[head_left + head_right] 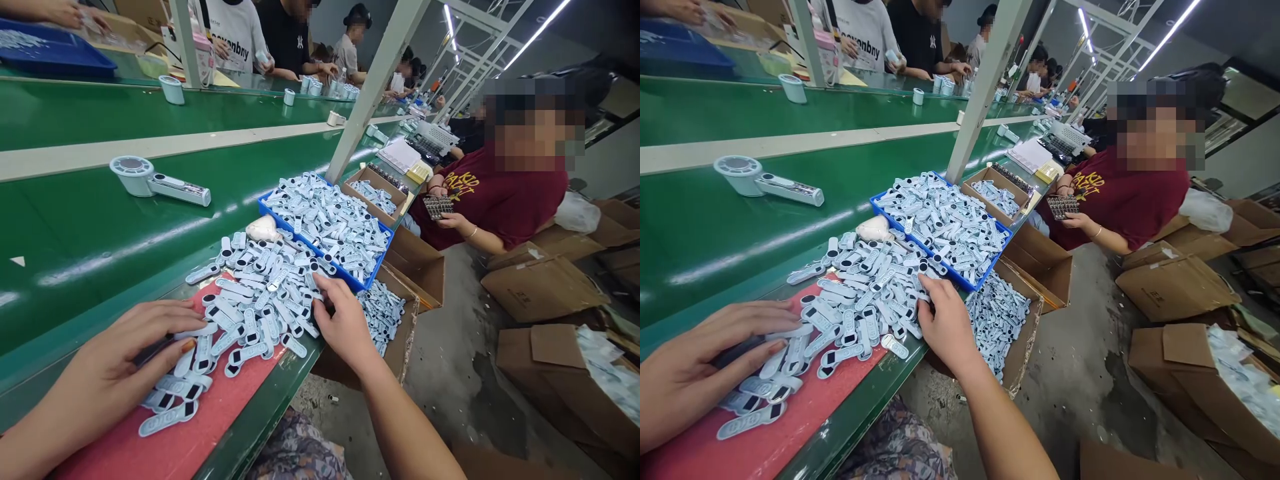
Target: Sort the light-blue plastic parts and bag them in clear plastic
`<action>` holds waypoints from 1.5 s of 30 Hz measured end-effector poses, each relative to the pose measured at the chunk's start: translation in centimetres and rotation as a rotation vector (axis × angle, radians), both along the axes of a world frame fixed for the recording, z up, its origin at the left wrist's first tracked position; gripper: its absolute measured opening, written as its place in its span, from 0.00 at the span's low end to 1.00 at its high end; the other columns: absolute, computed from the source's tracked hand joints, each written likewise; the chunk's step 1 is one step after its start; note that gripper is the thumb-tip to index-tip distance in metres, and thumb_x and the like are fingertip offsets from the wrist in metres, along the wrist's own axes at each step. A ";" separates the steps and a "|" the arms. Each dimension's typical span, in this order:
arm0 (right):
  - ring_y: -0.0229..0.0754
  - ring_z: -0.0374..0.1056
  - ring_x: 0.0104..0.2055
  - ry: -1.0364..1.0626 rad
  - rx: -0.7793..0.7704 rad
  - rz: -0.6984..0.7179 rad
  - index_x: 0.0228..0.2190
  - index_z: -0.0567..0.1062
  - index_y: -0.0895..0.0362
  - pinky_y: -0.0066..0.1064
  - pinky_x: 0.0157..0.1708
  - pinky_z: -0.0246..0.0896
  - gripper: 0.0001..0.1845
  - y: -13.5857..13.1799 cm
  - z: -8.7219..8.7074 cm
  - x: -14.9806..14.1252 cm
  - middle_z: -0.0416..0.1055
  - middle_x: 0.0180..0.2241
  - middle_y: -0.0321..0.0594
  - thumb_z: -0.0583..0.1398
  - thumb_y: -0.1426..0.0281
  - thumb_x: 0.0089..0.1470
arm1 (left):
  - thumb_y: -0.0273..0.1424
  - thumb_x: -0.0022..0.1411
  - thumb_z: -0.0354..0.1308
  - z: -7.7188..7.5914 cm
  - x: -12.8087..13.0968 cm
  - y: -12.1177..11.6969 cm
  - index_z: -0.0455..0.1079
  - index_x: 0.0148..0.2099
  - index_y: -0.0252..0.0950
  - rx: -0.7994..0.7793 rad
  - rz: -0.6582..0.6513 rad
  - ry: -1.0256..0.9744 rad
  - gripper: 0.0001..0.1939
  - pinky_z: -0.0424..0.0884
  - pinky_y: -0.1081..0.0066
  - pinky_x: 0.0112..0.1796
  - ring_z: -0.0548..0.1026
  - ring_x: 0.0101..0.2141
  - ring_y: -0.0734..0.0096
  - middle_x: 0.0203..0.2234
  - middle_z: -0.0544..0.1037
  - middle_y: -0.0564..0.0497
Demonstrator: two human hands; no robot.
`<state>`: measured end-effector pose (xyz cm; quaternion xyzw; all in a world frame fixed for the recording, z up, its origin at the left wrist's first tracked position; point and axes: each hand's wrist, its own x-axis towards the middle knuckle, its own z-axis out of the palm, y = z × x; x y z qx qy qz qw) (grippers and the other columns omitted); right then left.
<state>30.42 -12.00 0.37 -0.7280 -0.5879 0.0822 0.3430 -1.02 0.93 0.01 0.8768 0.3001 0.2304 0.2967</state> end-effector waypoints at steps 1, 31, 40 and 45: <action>0.44 0.71 0.45 0.014 0.042 0.000 0.60 0.67 0.51 0.38 0.45 0.72 0.24 0.5 0.2 0.0 0.71 0.49 0.45 0.55 0.70 0.63 | 0.45 0.67 0.58 0.0 0.0 0.0 0.74 0.51 0.55 0.014 -0.006 -0.001 0.12 0.62 0.70 0.58 0.70 0.55 0.68 0.50 0.77 0.61; 0.48 0.71 0.52 -0.086 0.110 0.007 0.54 0.71 0.53 0.41 0.47 0.74 0.18 -2.1 -2.6 -1.2 0.69 0.51 0.49 0.59 0.68 0.63 | 0.40 0.68 0.58 0.8 0.2 -0.2 0.74 0.52 0.50 0.026 -0.047 0.036 0.12 0.64 0.69 0.57 0.70 0.56 0.66 0.52 0.77 0.59; 0.44 0.72 0.49 -0.098 0.407 0.172 0.48 0.73 0.50 0.39 0.47 0.74 0.17 -1.0 -2.8 -1.3 0.72 0.46 0.45 0.65 0.74 0.58 | 0.37 0.71 0.55 0.5 0.3 0.0 0.71 0.54 0.53 0.131 -0.086 0.001 0.12 0.65 0.71 0.55 0.70 0.55 0.72 0.50 0.77 0.60; 0.45 0.72 0.50 -0.178 0.350 0.264 0.46 0.74 0.49 0.43 0.49 0.71 0.14 0.4 -1.6 -1.1 0.77 0.46 0.40 0.63 0.76 0.60 | 0.37 0.71 0.54 0.4 0.3 -0.2 0.70 0.54 0.54 0.117 -0.082 -0.001 0.12 0.66 0.71 0.56 0.69 0.56 0.73 0.51 0.75 0.61</action>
